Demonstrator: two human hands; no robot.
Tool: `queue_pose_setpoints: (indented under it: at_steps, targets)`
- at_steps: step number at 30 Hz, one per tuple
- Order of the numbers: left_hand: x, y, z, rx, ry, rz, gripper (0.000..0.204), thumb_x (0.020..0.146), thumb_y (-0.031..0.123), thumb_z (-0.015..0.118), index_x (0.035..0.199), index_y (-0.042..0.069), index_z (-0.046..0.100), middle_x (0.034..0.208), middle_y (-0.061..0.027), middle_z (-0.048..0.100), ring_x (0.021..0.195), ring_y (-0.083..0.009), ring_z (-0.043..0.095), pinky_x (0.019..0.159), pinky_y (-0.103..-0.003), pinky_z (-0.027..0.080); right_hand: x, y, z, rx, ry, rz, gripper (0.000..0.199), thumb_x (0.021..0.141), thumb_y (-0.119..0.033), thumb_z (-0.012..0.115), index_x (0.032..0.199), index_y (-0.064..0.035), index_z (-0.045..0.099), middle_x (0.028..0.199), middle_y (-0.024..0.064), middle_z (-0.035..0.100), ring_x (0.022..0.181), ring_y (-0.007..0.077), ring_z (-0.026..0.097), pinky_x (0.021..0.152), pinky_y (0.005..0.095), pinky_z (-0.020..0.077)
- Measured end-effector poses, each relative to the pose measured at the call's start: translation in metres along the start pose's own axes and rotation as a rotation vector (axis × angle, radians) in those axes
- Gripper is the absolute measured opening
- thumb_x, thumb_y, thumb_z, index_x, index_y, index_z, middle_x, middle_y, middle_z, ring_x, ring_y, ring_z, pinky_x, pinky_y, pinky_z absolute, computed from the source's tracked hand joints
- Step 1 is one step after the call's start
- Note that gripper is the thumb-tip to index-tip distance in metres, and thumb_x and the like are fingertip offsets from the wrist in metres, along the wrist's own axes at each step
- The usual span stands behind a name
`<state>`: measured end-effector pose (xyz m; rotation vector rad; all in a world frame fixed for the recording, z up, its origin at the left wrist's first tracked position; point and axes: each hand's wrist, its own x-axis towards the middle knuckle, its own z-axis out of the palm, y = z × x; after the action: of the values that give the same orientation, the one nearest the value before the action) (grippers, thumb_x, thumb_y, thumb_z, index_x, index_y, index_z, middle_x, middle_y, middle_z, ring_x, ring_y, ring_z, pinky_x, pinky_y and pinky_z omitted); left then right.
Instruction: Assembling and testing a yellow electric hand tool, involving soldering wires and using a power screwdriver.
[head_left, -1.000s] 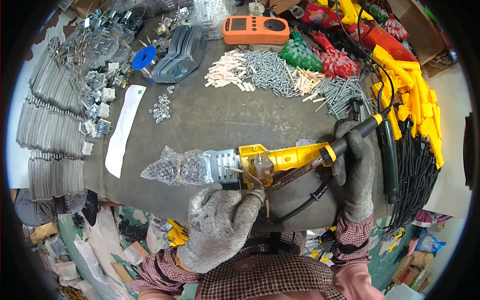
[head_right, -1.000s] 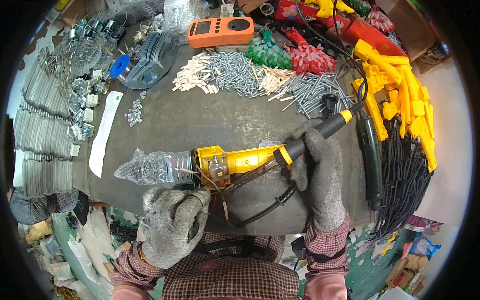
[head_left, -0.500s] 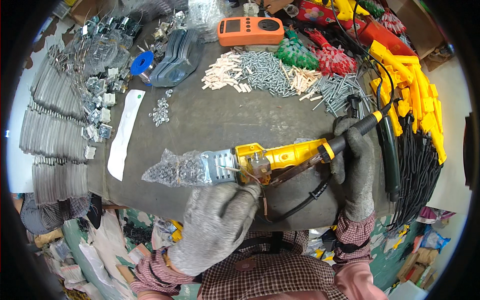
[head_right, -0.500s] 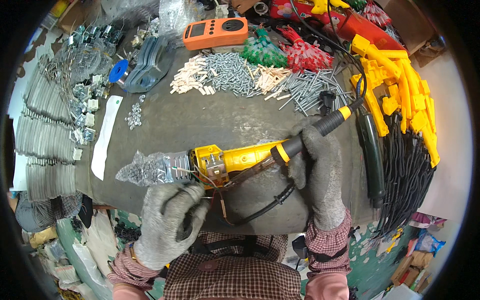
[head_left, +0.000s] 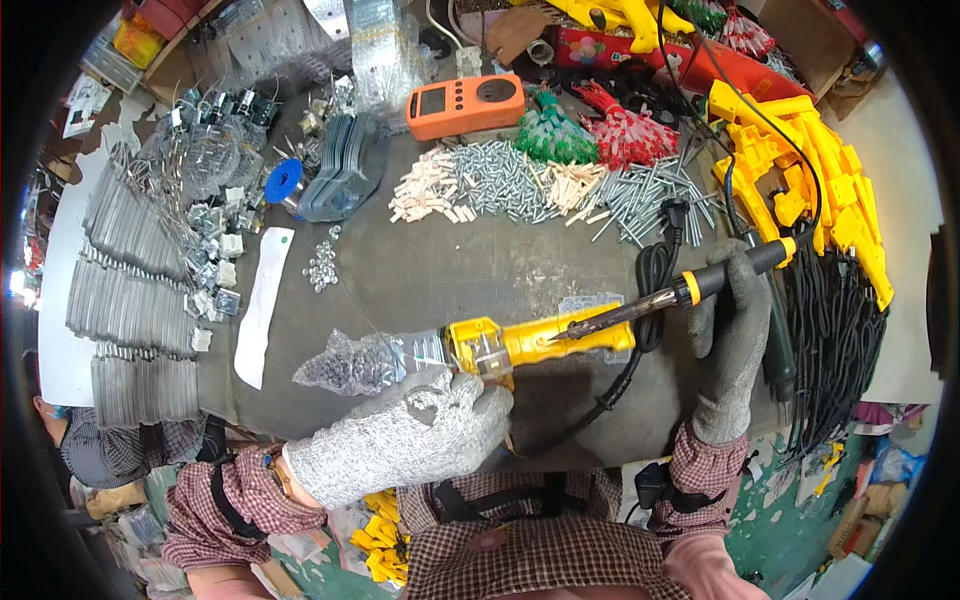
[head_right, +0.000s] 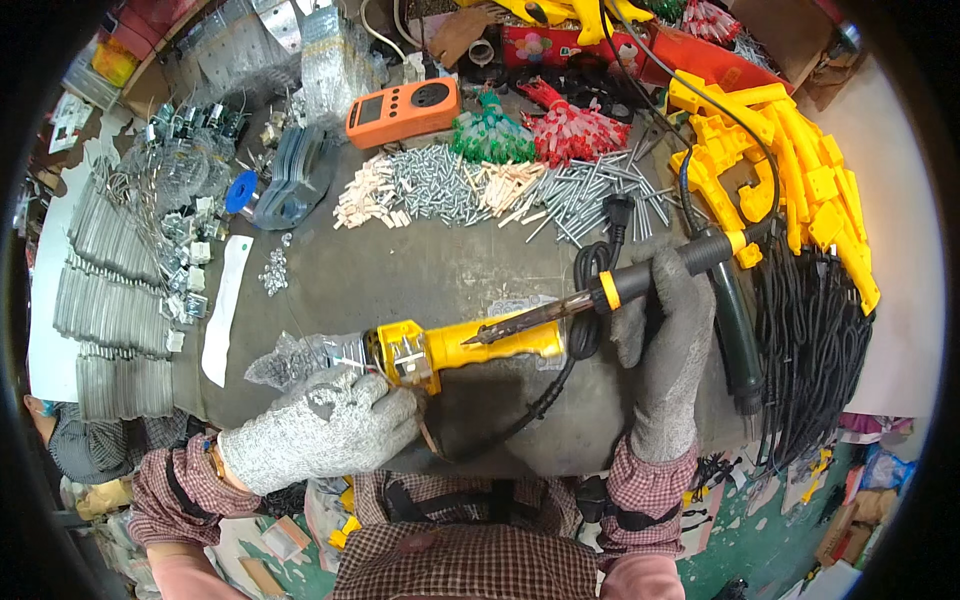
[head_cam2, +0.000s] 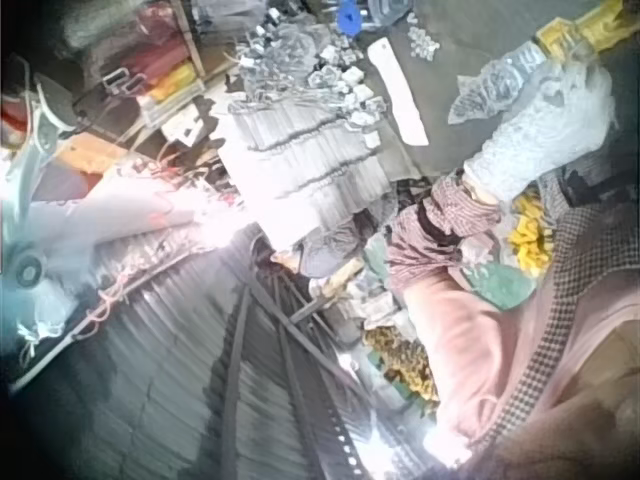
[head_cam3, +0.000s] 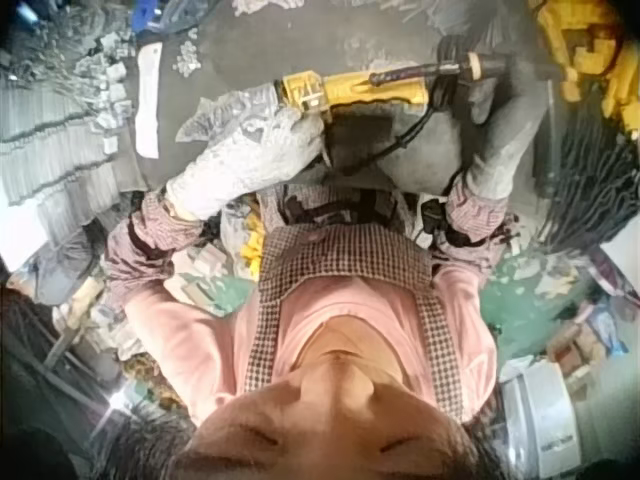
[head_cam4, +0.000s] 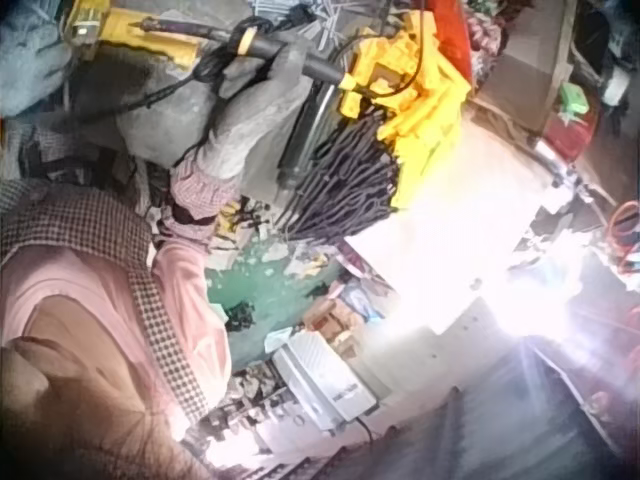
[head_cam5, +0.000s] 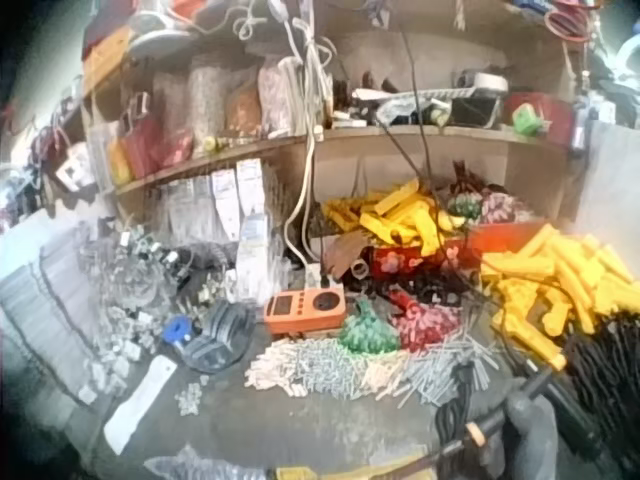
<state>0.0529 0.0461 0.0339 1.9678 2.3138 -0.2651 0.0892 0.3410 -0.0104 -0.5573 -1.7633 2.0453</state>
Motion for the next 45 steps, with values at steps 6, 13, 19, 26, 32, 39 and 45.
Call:
queue_pose_setpoints:
  at_steps: [6,13,19,26,32,39,45]
  targets:
    - [-0.014,-0.003,0.003,-0.17,0.024,-0.007,0.024,0.081,0.017,0.064,0.105,0.015,0.065,0.099,-0.0033,0.061,0.086,-0.0193,0.066,0.068,-0.034,0.057,0.001,0.005,0.004,0.06,-0.026,0.023,0.032,0.105,-0.031,0.046,0.098,-0.0021,0.059,0.059,0.0001,0.053,0.043,0.007,0.045,0.039,0.0215,0.03]
    - [-0.03,-0.003,0.009,0.159,0.107,0.122,0.037,0.08,0.015,0.065,0.116,0.008,0.067,0.103,-0.0005,0.064,0.09,-0.0169,0.065,0.072,-0.03,0.056,-0.004,0.01,0.005,0.164,-0.033,0.016,0.032,0.104,-0.034,0.051,0.108,-0.0027,0.057,0.062,0.001,0.055,0.043,0.0079,0.046,0.038,0.0217,0.0315]
    - [-0.033,0.013,0.017,-0.111,0.108,-0.116,0.042,0.08,0.025,0.072,0.121,0.013,0.07,0.093,-0.0009,0.059,0.081,-0.0173,0.059,0.072,-0.036,0.052,-0.018,0.021,0.007,0.259,0.028,-0.01,0.032,0.106,-0.037,0.049,0.108,-0.0058,0.054,0.051,-0.0012,0.049,0.035,0.0087,0.04,0.035,0.0229,0.0307]
    - [-0.066,0.022,0.026,-0.897,0.523,-0.399,0.047,0.077,0.014,0.08,0.12,0.004,0.064,0.094,-0.0087,0.059,0.082,-0.0253,0.06,0.069,-0.04,0.047,-0.065,0.04,-0.013,0.314,0.028,-0.028,0.038,0.103,-0.041,0.054,0.109,-0.0035,0.054,0.068,0.0036,0.06,0.045,0.0111,0.054,0.039,0.0233,0.0407]
    - [-0.054,0.051,0.044,-0.606,0.625,-0.481,0.023,0.067,0.004,0.074,0.089,0.01,0.072,0.092,-0.0085,0.064,0.076,-0.0286,0.061,0.071,-0.043,0.046,-0.073,0.051,0.001,0.113,0.097,-0.07,0.04,0.103,-0.044,0.052,0.103,-0.0034,0.052,0.055,0.0059,0.056,0.037,0.0136,0.049,0.036,0.0242,0.0389]
    - [-0.05,0.056,0.046,-0.585,0.623,-0.588,0.017,0.074,0.004,0.075,0.089,0.008,0.069,0.094,-0.008,0.068,0.08,-0.0273,0.063,0.076,-0.043,0.047,-0.075,0.057,0.007,0.149,0.084,0.001,0.041,0.103,-0.044,0.053,0.106,-0.0034,0.052,0.058,0.0071,0.058,0.037,0.015,0.05,0.035,0.0253,0.0373]
    - [-0.028,0.051,0.016,-0.627,0.555,-0.725,0.02,0.074,0.01,0.079,0.093,0.012,0.071,0.092,-0.0034,0.07,0.084,-0.0247,0.064,0.083,-0.041,0.046,-0.073,0.062,0.002,0.195,0.088,0.021,0.042,0.103,-0.044,0.054,0.109,-0.0022,0.053,0.061,0.0071,0.059,0.038,0.0155,0.051,0.035,0.0265,0.0376]
